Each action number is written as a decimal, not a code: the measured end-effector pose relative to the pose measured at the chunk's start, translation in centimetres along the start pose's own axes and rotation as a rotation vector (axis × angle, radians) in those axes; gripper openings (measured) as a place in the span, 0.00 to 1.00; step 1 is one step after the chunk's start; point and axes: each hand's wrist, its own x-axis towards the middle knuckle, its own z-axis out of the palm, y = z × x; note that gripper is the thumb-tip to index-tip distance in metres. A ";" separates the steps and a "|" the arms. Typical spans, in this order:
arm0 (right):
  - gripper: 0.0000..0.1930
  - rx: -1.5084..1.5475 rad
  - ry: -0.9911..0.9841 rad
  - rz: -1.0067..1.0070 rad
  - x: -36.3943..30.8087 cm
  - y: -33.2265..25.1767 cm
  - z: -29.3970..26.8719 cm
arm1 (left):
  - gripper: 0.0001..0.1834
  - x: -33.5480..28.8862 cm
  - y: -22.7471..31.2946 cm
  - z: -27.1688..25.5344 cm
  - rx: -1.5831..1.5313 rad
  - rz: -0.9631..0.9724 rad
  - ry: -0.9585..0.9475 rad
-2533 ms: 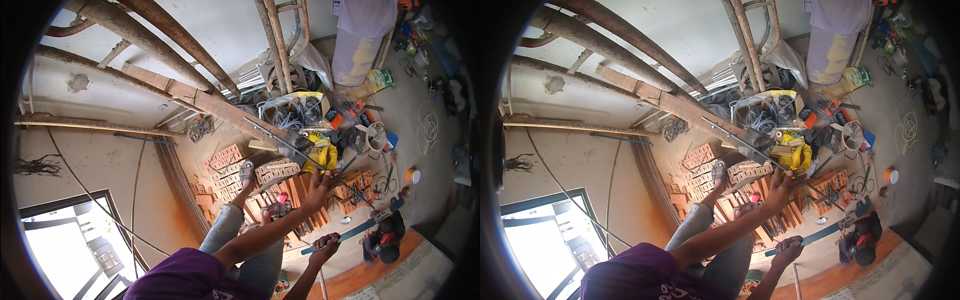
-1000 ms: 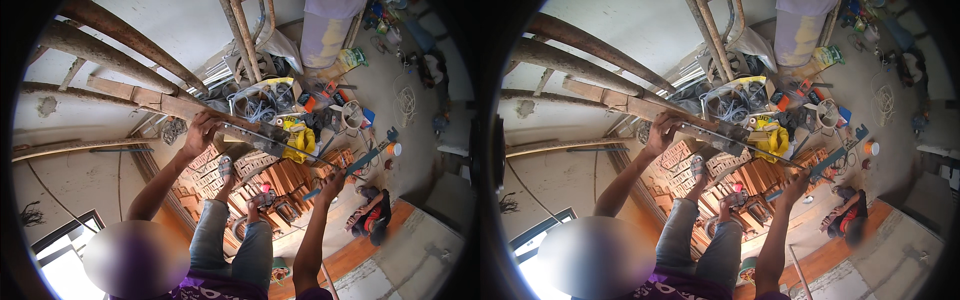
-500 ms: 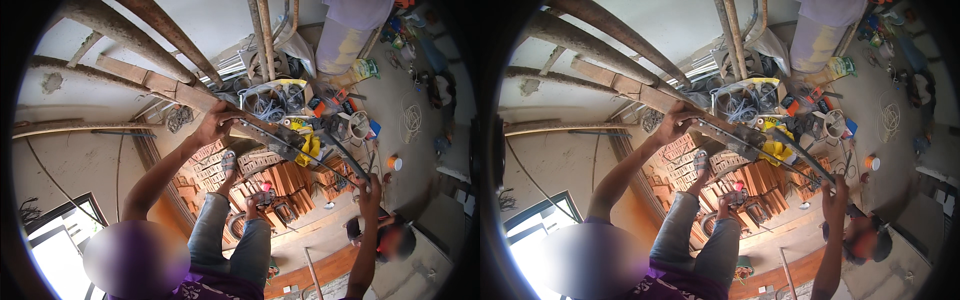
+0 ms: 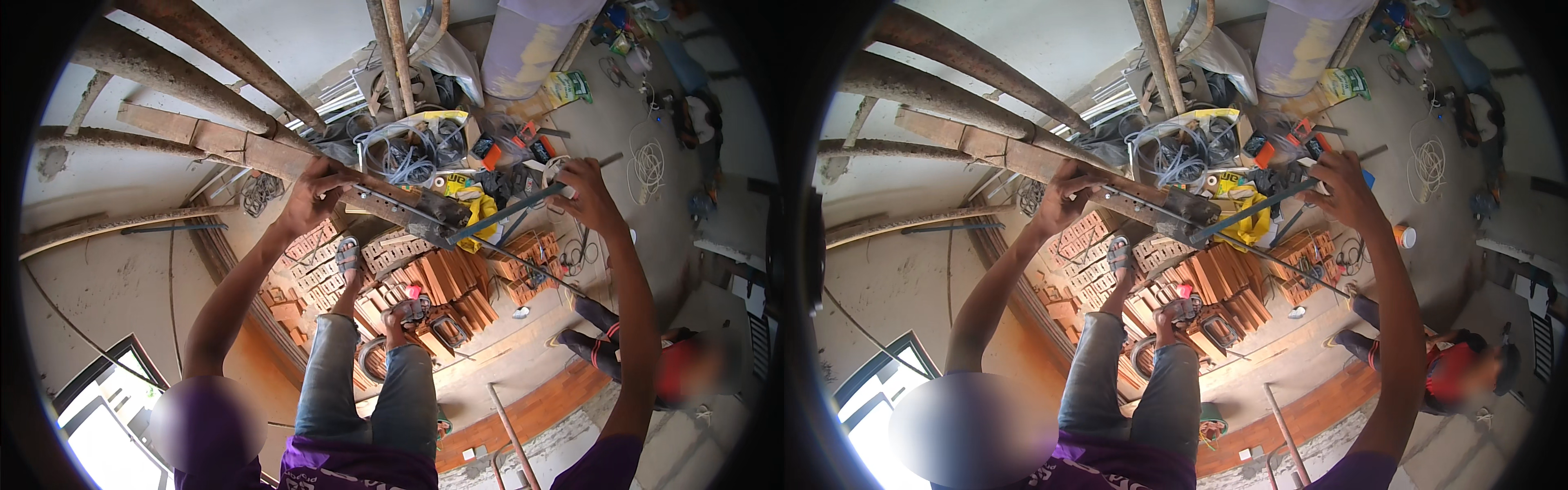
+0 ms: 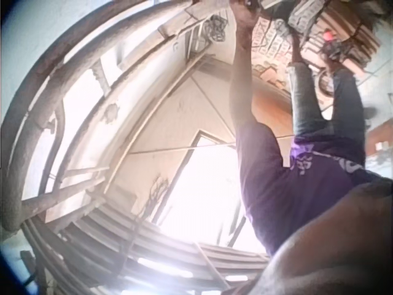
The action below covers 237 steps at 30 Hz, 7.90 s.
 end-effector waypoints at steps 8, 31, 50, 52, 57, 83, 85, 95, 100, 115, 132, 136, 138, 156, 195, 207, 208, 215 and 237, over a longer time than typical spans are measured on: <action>0.24 -0.036 -0.083 0.032 4.2 0.6 -1.9 | 0.18 0.6 0.9 -0.2 0.076 0.036 0.021; 0.24 -0.039 -0.013 -0.056 2.2 1.4 1.3 | 0.11 0.8 1.0 0.4 0.192 0.092 0.106; 0.25 -0.222 -0.110 -0.259 10.6 -0.3 -1.3 | 0.12 0.3 0.6 0.5 0.154 0.108 0.123; 0.24 -0.217 -0.097 -0.220 9.6 0.3 -1.1 | 0.12 0.5 0.5 0.7 0.135 0.127 0.128; 0.25 -0.146 -0.003 -0.116 5.9 0.2 1.0 | 0.14 0.3 0.4 0.5 0.155 0.064 0.111; 0.25 -0.153 0.219 0.040 -0.2 -2.1 2.8 | 0.25 2.3 2.5 1.7 0.333 0.086 0.128; 0.25 -0.185 0.207 0.037 0.1 -2.1 3.1 | 0.20 0.5 3.8 2.7 0.350 0.049 0.345; 0.28 -0.241 0.362 -0.029 -1.8 0.0 4.9 | 0.29 -12.3 18.5 28.9 -1.232 -0.866 -0.023; 0.29 -0.200 0.340 -0.002 -1.2 -0.1 4.3 | 0.32 -5.7 20.1 30.7 -1.541 -1.010 0.156; 0.26 -0.127 0.399 -0.008 -1.4 0.5 5.2 | 0.25 1.0 18.0 22.9 -1.822 -0.957 0.490; 0.26 -0.113 -0.024 0.018 -0.7 2.4 -1.3 | 0.30 2.7 17.5 25.3 -1.536 -1.138 0.767; 0.27 -0.155 0.028 -0.026 -0.1 5.4 -0.8 | 0.30 2.0 16.6 25.5 -1.535 -1.067 0.764; 0.27 -0.121 -0.048 0.029 0.2 4.2 -1.0 | 0.30 1.4 16.4 25.7 -1.536 -0.992 0.788; 0.25 -0.245 0.237 0.159 -7.4 0.5 4.2 | 0.26 -7.6 17.4 30.1 -1.822 -0.841 0.144; 0.20 -0.187 0.251 0.448 -13.8 -4.7 8.3 | 0.28 -15.3 17.5 27.4 -1.748 -0.672 -0.339; 0.17 -0.029 0.368 0.966 -18.9 -16.7 15.2 | 0.30 -17.2 11.6 15.7 -1.237 -1.071 -0.899; 0.17 -0.038 0.399 0.978 -19.1 -17.4 15.7 | 0.30 -17.4 10.4 15.3 -1.253 -1.052 -0.951; 0.24 -0.059 0.480 0.885 -18.8 -17.4 15.5 | 0.32 -17.7 11.4 15.2 -1.459 -1.053 -0.850; 0.21 0.021 0.500 1.144 -19.0 -24.6 21.1 | 0.29 -21.9 8.9 9.3 -1.271 -1.118 -0.955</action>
